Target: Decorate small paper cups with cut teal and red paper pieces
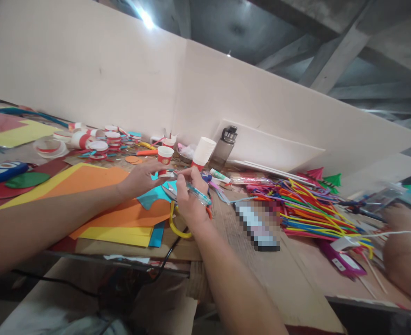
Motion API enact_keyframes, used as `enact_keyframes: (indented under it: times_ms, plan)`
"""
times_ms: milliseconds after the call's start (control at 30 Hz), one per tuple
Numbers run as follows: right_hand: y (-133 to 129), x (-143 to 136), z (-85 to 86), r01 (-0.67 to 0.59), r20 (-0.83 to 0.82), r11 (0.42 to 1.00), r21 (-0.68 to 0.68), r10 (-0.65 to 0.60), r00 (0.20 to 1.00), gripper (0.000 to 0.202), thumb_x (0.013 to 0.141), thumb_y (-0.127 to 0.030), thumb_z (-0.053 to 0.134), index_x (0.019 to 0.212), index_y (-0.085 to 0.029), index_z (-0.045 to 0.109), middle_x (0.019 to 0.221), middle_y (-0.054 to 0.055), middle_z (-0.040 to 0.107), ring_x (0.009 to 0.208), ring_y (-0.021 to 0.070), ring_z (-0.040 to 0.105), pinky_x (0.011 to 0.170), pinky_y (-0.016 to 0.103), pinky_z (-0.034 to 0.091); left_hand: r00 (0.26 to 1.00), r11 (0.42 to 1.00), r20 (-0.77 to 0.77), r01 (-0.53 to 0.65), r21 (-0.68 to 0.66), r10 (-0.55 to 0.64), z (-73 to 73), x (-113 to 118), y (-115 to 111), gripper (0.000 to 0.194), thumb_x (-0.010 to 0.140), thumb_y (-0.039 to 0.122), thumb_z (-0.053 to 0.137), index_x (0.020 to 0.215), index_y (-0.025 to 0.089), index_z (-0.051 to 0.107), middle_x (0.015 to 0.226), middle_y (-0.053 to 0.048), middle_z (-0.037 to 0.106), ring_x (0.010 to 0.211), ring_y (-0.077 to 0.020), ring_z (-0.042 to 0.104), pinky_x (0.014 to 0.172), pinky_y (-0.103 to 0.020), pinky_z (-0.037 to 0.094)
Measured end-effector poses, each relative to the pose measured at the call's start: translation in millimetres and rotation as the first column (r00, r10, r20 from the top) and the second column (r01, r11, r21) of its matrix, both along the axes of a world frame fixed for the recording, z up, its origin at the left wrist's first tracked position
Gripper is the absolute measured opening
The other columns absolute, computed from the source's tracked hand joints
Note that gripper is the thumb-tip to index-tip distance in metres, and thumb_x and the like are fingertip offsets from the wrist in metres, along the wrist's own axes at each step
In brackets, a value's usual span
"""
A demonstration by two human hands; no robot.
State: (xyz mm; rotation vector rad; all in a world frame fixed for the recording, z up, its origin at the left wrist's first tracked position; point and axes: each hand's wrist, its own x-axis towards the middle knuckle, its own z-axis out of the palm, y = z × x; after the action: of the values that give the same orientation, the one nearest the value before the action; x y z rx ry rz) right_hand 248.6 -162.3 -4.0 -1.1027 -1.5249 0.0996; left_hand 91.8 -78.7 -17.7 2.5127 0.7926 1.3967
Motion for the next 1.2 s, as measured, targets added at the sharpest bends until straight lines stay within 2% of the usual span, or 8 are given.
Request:
enact_keyframes:
  times_ms: [100,267,400,700,1200]
  plan:
    - [-2.3,-1.1,0.1,-0.012,0.005,1.0,0.012,0.012,1.0,0.01,0.09,-0.028,0.049,0.085,-0.022,0.055,0.079,0.0,0.062,0.076,0.0161,0.061,0.07,0.03,0.048,1.0,1.0,0.001,0.012,-0.005,-0.012,0.7,0.3,-0.7,0.017,0.083,0.031,0.065,0.091,0.017,0.071,0.078,-0.004,0.068,0.074,-0.0151,0.058,0.069,-0.027,0.044]
    - [-4.7,-4.1,0.4,-0.005,0.128,1.0,0.028,0.001,0.992,0.009,0.089,-0.027,0.05,0.084,-0.021,0.056,0.078,0.001,0.063,0.076,0.016,0.063,0.072,0.031,0.048,0.999,0.999,0.002,0.033,-0.036,-0.033,1.4,0.1,-0.5,0.021,0.081,0.025,0.065,0.1,0.017,0.071,0.093,-0.006,0.072,0.088,-0.0175,0.063,0.08,-0.029,0.047]
    - [-4.0,-5.8,0.9,0.003,0.192,0.997,0.073,-0.017,0.981,0.008,0.088,-0.025,0.05,0.083,-0.021,0.054,0.077,0.0,0.063,0.075,0.015,0.063,0.071,0.029,0.048,1.0,0.999,-0.015,0.022,-0.037,-0.023,1.3,-0.1,0.2,0.022,0.08,0.022,0.065,0.101,0.019,0.071,0.097,-0.005,0.073,0.092,-0.0181,0.063,0.084,-0.03,0.048]
    - [-3.9,-6.5,1.6,0.025,0.226,0.996,0.086,-0.044,0.973,0.009,0.088,-0.026,0.049,0.082,-0.021,0.054,0.075,0.0,0.063,0.07,0.014,0.06,0.068,0.028,0.046,0.999,0.999,-0.011,0.035,0.021,-0.035,-1.1,-0.4,2.9,0.022,0.08,0.02,0.064,0.101,0.018,0.072,0.095,-0.005,0.073,0.09,-0.0182,0.063,0.083,-0.03,0.048]
    - [-3.1,-7.3,3.1,0.014,0.254,0.994,0.104,-0.04,0.966,0.008,0.087,-0.023,0.049,0.081,-0.02,0.055,0.075,0.0,0.061,0.071,0.0136,0.058,0.068,0.027,0.045,0.998,0.998,-0.004,0.059,0.033,-0.059,-2.9,-0.1,4.1,0.024,0.079,0.017,0.064,0.101,0.021,0.072,0.092,-0.003,0.073,0.089,-0.0176,0.063,0.081,-0.03,0.048]
